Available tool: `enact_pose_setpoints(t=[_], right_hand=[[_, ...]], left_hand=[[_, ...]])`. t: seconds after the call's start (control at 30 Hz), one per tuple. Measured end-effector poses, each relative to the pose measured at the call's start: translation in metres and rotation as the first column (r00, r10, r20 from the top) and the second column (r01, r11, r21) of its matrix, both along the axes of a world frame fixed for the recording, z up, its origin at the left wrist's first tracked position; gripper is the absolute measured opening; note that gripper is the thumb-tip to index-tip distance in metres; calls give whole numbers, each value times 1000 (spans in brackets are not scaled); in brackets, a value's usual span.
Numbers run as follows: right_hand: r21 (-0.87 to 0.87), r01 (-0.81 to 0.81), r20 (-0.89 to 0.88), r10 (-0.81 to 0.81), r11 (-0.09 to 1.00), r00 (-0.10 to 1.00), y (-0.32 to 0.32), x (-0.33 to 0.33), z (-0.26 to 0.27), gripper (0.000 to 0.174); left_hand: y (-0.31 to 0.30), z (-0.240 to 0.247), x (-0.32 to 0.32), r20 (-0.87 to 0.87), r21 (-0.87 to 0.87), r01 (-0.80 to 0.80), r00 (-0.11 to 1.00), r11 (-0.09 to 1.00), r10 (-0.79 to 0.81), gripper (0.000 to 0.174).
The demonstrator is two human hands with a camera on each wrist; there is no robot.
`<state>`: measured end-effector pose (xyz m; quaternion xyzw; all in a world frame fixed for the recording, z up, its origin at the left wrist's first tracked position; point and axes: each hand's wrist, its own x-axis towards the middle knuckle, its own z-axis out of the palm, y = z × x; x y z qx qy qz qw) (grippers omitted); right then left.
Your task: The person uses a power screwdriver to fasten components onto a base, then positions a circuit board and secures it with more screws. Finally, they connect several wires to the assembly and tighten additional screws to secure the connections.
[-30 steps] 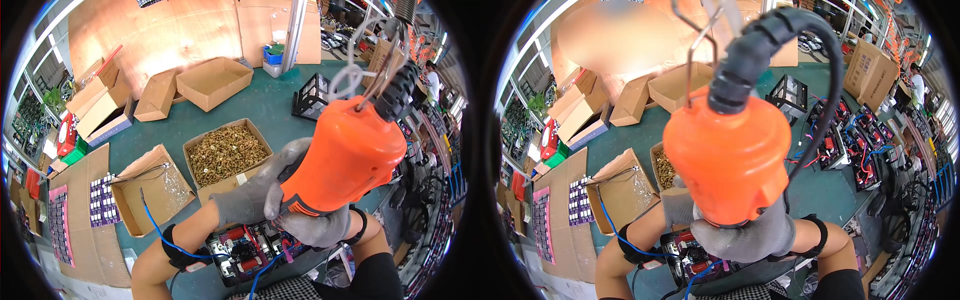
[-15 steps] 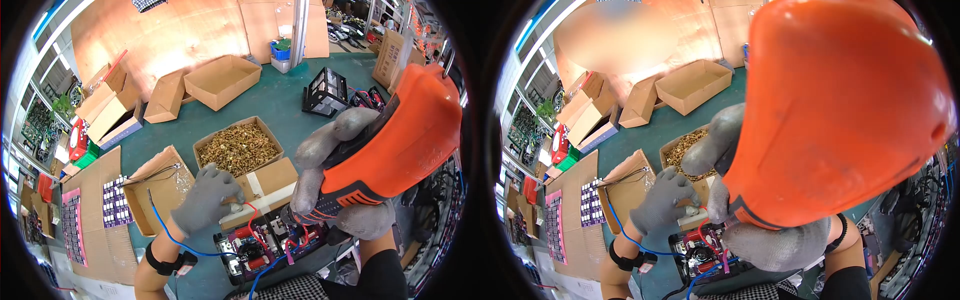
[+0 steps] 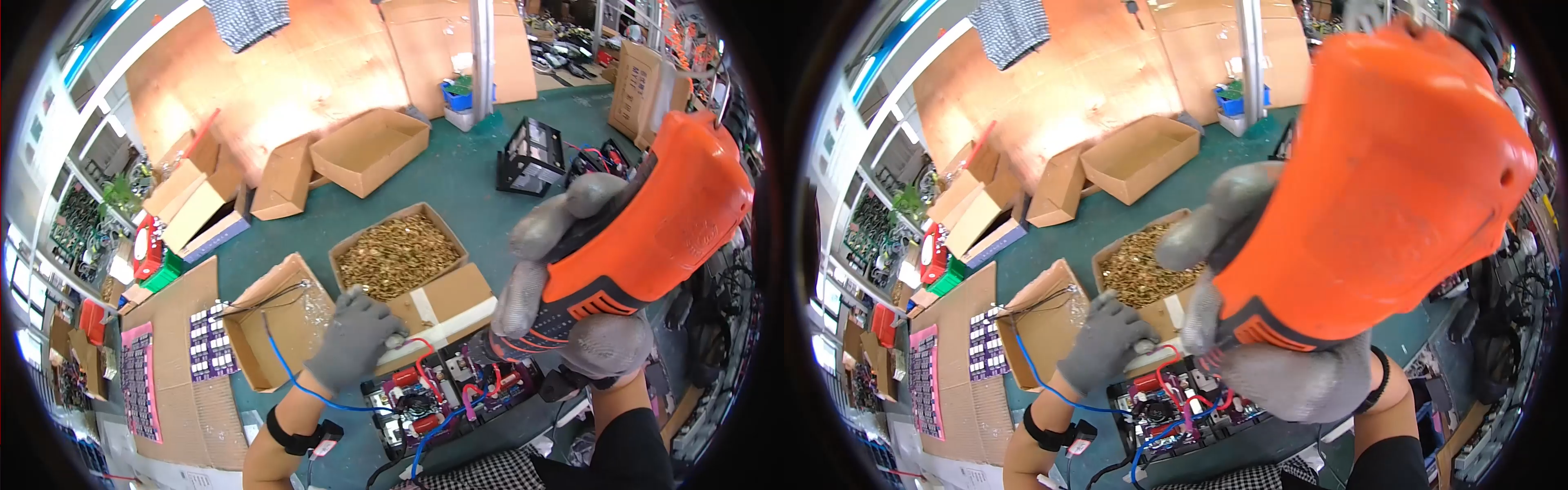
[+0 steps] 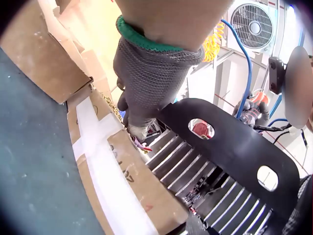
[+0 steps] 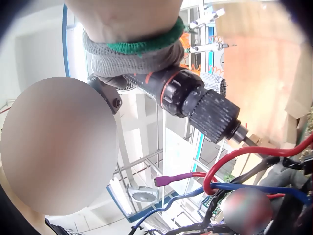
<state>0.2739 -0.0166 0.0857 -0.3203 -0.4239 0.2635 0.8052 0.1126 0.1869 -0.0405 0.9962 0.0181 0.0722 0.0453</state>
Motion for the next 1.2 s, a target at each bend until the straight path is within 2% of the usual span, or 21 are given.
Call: enact_pose_setpoints(t=[0.03, 0.13, 0.23, 0.27, 0.3, 0.33, 0.43, 0.57, 0.67, 0.77, 0.87, 0.93, 0.97, 1.07, 1.2], right_hand=[[2, 5, -23, -5, 1000, 1000, -2, -1, 1, 73], [200, -50, 30, 45, 979, 999, 6, -1, -4, 70], [307, -22, 81, -3, 951, 997, 12, 0, -6, 69], [326, -1, 81, -27, 945, 996, 15, -3, -4, 69], [344, 21, 80, -51, 939, 995, 18, -4, -2, 70], [363, 42, 79, -76, 931, 994, 21, -6, 0, 70], [381, 88, 72, -124, 920, 990, 24, -14, 1, 69], [386, 111, 95, -159, 916, 983, 23, -16, -2, 70], [409, 102, 92, -153, 907, 984, 23, -13, -3, 71], [416, 83, 93, -133, 905, 987, 17, -6, 1, 71], [407, 28, 55, -55, 913, 997, 17, -6, 2, 72], [382, -5, 30, -7, 924, 1000, 15, -4, 2, 73], [364, -22, 16, 18, 931, 1000, 14, -4, 1, 74], [292, -33, 27, 26, 956, 999, 4, 0, 3, 74], [280, -104, -2, 109, 954, 994, -1, 3, 2, 71]], left_hand=[[-3, 1, -1, -12, 54, -21, 1000, 998, 22, 19], [-6, -4, -4, 34, 111, -77, 997, 991, 74, 20], [-6, 19, -11, 146, -228, -80, 983, 970, 115, 21], [-8, 30, -9, 87, -442, -49, 992, 896, 97, 23], [-11, 42, -5, 40, -638, -20, 997, 770, 60, 24], [-15, 50, -2, 9, -802, 3, 1000, 598, 7, 26], [-32, 47, 4, 152, -911, 171, 985, 376, -78, 31], [-41, 42, 13, 242, -781, 252, 966, 571, -95, 32], [-42, 42, 12, 216, -866, 202, 976, 458, -21, 35], [-40, 34, 11, 293, -861, 238, 954, 450, 56, 38], [-39, 40, 9, 276, -840, 218, 960, 497, 46, 39], [-42, 44, 7, 219, -884, 174, 974, 434, 56, 38], [-41, 41, 7, 209, -831, 147, 976, 537, 55, 38], [-44, 36, 9, 241, -881, 182, 967, 436, 83, 41], [-41, 31, 12, 244, -851, 184, 968, 492, 60, 42]])
